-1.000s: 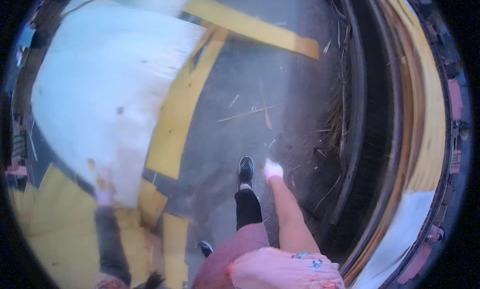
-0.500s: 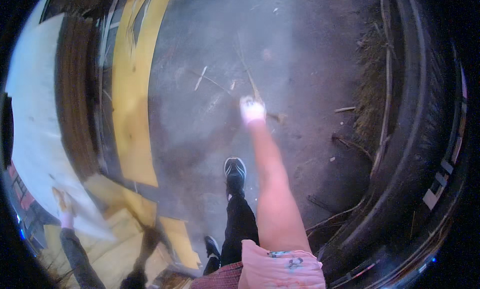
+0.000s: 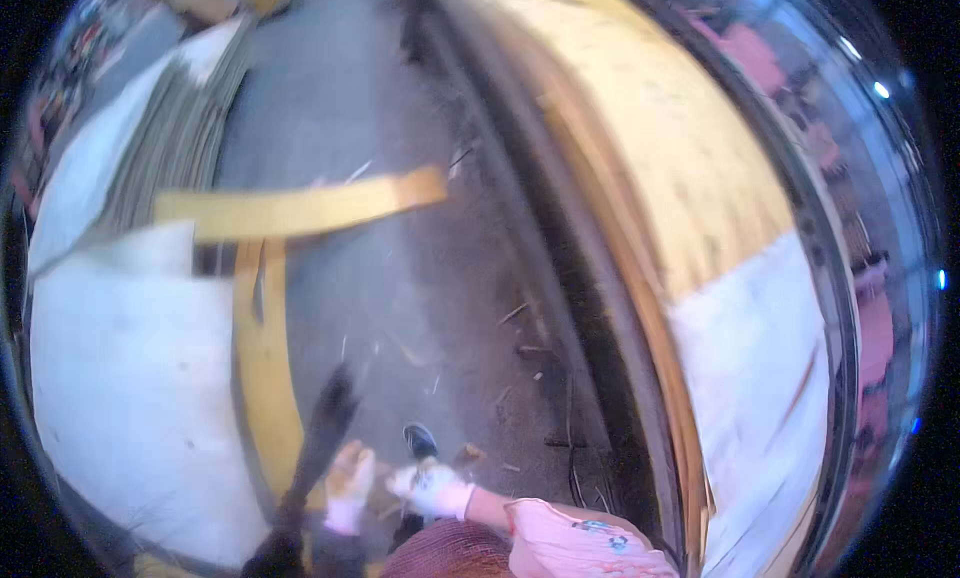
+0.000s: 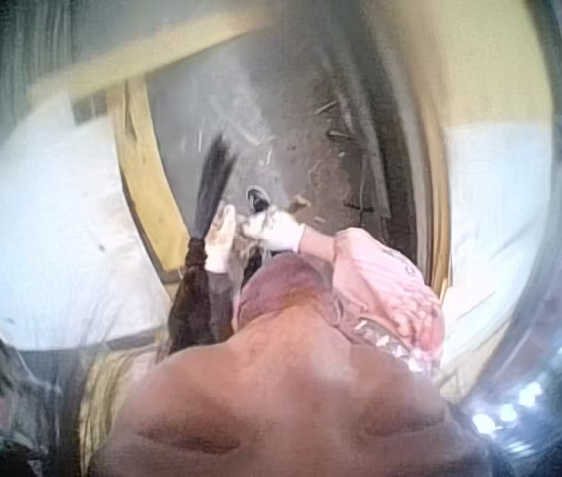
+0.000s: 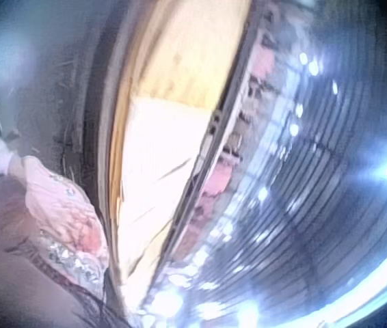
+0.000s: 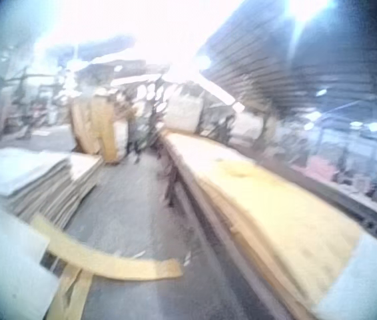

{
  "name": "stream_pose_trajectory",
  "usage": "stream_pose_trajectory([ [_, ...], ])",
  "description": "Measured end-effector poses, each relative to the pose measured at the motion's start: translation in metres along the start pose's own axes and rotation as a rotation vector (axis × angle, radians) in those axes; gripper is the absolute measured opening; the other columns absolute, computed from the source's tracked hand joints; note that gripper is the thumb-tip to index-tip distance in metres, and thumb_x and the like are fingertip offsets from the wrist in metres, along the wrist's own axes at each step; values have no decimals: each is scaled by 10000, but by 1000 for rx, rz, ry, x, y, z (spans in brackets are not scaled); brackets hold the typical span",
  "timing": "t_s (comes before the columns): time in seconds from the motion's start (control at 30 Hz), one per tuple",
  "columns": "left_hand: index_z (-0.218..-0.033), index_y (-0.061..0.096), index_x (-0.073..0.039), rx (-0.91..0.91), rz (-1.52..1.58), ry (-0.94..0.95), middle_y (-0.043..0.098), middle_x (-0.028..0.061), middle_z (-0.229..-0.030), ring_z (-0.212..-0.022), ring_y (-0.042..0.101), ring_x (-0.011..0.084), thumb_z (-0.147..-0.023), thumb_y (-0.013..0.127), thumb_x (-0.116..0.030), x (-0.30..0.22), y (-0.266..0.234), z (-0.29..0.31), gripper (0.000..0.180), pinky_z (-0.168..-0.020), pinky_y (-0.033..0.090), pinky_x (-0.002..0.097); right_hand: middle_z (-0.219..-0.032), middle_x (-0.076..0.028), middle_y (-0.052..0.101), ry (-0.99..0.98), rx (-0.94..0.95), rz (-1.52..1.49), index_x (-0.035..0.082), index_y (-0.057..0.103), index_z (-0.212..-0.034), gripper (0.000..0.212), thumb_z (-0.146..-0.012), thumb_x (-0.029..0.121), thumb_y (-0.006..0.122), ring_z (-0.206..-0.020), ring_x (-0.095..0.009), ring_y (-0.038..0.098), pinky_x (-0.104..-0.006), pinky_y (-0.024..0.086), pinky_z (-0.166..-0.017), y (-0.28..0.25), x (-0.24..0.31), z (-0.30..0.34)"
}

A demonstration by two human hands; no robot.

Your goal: The recorder is placing large, thin wood sheets onto a long assembly table and using a hand tool to trim them.

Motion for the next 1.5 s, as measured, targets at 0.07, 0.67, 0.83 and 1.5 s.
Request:
stream_pose_trajectory([
  [0.07, -1156, 447, -28, 192, 395, -302, 600, 109, -727, -519, 558, 162, -869, 471, -166, -38, 13, 44, 320, -447, 451, 253, -868, -63, 598, 77, -166, -199, 131, 595, -905, 197, -738, 228, 554, -810, -246, 595, -364, 468, -690, -20, 44, 59],
  [0.67, -1355, 139, -33, 1433, 281, 122, 404, 194, -1268, -1149, 443, 248, -824, 563, -275, -132, 326, 416, 721, -926, 370, 339, -775, -22, 598, 1061, -1832, -1505, 31, 584, -934, 187, -860, 191, 522, -633, -88, 572, -220, 469, -526, 202, 217, 526],
  [0.83, -1317, 227, 38, 1432, -148, 1306, 360, 248, -1289, -1187, 377, 343, -820, 553, -195, -78, 398, 501, 639, -972, 309, 335, -643, -16, 555, 1258, -2287, -1562, 45, 552, -847, 151, -859, 194, 530, -458, -83, 500, -220, 390, -385, 247, 193, 584],
  [1.5, -1300, 257, 42, 1650, -785, 1741, 271, 229, -1346, -1249, 208, 437, -842, 475, -328, -11, 620, 633, 628, -1020, 229, 433, -707, -118, 628, 2007, -1434, -855, -2, 610, -838, 247, -756, 230, 589, -544, -186, 596, -312, 470, -535, 329, -37, 766],
])
Point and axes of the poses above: each hand's wrist, its own z-axis away from the middle knuckle, its own y-axis out of the palm, x = y × z, the point moved 3 cm from there along -z, towards the middle knuckle
